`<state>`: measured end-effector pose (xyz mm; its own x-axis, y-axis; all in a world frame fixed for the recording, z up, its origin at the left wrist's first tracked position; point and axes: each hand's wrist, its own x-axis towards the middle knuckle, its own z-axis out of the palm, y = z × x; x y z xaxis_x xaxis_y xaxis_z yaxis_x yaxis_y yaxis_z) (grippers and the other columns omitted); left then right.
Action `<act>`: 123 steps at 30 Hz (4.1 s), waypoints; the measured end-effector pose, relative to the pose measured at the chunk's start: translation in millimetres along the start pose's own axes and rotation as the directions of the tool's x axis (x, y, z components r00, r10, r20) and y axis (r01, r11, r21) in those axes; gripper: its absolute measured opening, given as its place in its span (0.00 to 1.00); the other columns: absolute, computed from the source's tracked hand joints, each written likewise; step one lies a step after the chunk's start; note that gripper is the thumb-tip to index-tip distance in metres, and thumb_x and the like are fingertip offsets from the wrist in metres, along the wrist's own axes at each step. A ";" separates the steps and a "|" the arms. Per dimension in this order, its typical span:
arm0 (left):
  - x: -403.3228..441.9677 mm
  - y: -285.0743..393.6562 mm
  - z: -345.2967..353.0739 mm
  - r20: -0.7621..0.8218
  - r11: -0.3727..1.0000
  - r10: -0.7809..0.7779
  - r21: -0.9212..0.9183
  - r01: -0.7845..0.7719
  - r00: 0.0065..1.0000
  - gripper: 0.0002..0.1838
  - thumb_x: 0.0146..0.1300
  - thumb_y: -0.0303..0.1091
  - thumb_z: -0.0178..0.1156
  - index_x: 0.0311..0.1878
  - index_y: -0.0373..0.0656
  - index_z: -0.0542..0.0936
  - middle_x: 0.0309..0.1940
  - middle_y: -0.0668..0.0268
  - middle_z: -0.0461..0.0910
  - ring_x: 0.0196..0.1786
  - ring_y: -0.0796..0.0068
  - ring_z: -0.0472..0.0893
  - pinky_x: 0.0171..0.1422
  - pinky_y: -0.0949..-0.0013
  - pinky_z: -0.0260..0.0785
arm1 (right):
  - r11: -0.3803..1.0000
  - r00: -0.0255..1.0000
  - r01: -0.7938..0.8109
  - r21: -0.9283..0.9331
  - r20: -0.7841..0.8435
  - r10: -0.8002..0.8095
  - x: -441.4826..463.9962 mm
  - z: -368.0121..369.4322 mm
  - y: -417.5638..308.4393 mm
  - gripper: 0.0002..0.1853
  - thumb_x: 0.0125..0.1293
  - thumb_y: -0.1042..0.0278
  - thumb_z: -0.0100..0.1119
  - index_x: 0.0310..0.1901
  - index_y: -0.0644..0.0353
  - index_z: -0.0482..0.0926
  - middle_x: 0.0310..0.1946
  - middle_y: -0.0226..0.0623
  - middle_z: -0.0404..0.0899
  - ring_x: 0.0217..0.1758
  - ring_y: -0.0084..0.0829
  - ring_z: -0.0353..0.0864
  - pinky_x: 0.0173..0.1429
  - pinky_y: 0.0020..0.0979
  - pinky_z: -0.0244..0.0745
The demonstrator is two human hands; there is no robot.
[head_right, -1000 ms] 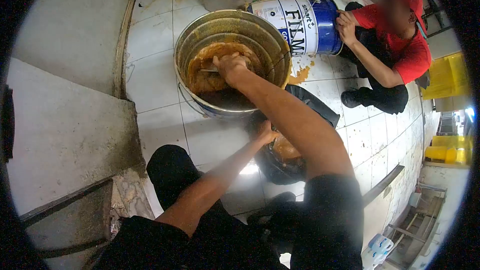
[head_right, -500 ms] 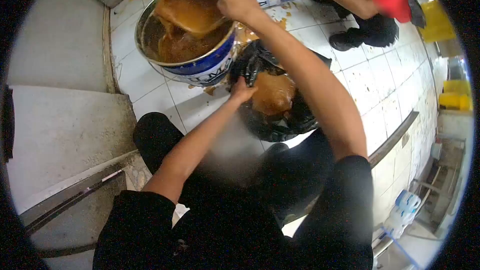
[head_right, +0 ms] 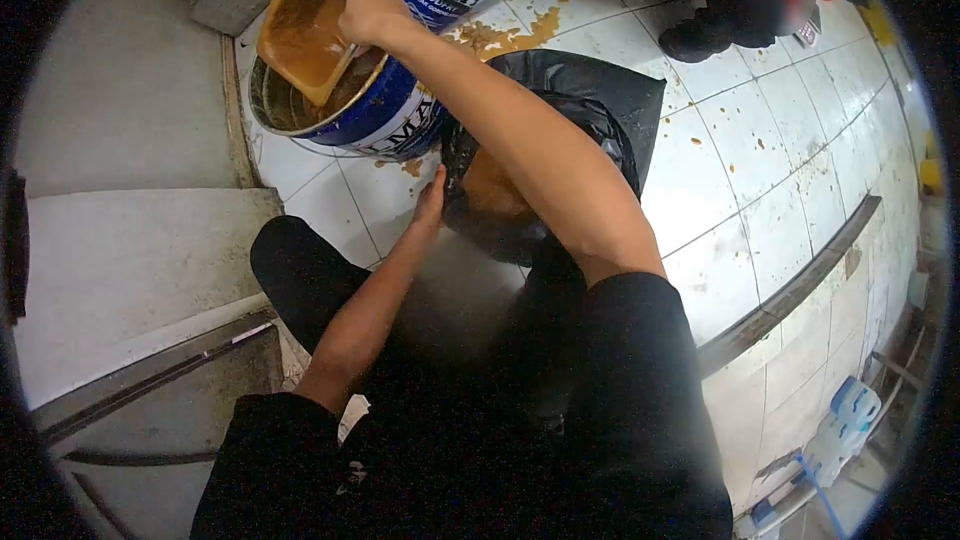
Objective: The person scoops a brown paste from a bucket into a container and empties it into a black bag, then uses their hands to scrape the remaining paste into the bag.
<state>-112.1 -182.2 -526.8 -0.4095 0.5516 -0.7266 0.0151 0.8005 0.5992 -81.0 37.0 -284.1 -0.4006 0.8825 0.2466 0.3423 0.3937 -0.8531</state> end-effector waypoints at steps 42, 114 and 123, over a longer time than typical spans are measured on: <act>124.3 237.3 -194.5 0.234 0.383 0.657 0.716 -0.584 0.717 0.23 0.67 0.42 0.54 0.62 0.44 0.74 0.59 0.59 0.77 0.60 0.52 0.75 0.67 0.58 0.66 | 0.689 0.951 -0.309 0.655 0.207 0.231 3.8 -46.2 9.0 0.28 0.64 0.82 0.43 0.67 0.54 0.62 0.51 0.42 0.75 0.45 0.36 0.82 0.38 0.36 0.87; 177.8 212.0 -113.4 0.650 0.339 -0.054 0.726 -0.599 0.758 0.38 0.62 0.53 0.61 0.71 0.48 0.62 0.71 0.58 0.60 0.71 0.59 0.61 0.73 0.55 0.57 | 0.415 0.133 -0.669 0.617 -0.450 0.883 -181.4 85.5 -11.3 0.25 0.75 0.65 0.47 0.68 0.64 0.59 0.62 0.46 0.66 0.61 0.32 0.68 0.64 0.31 0.64; 230.0 169.2 -93.9 0.378 0.182 0.465 0.844 -0.505 0.800 0.52 0.53 0.67 0.60 0.76 0.56 0.50 0.76 0.61 0.48 0.74 0.52 0.56 0.75 0.54 0.54 | 0.630 0.326 -0.524 0.572 -0.549 0.770 -72.2 94.7 -21.5 0.28 0.78 0.51 0.31 0.67 0.64 0.60 0.62 0.46 0.67 0.63 0.36 0.68 0.68 0.34 0.60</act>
<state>-289.5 58.1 -560.9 0.0245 0.9026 -0.4298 0.9793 0.0647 0.1918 -139.9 -59.6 -327.2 0.5995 0.7320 -0.3237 -0.0606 -0.3618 -0.9303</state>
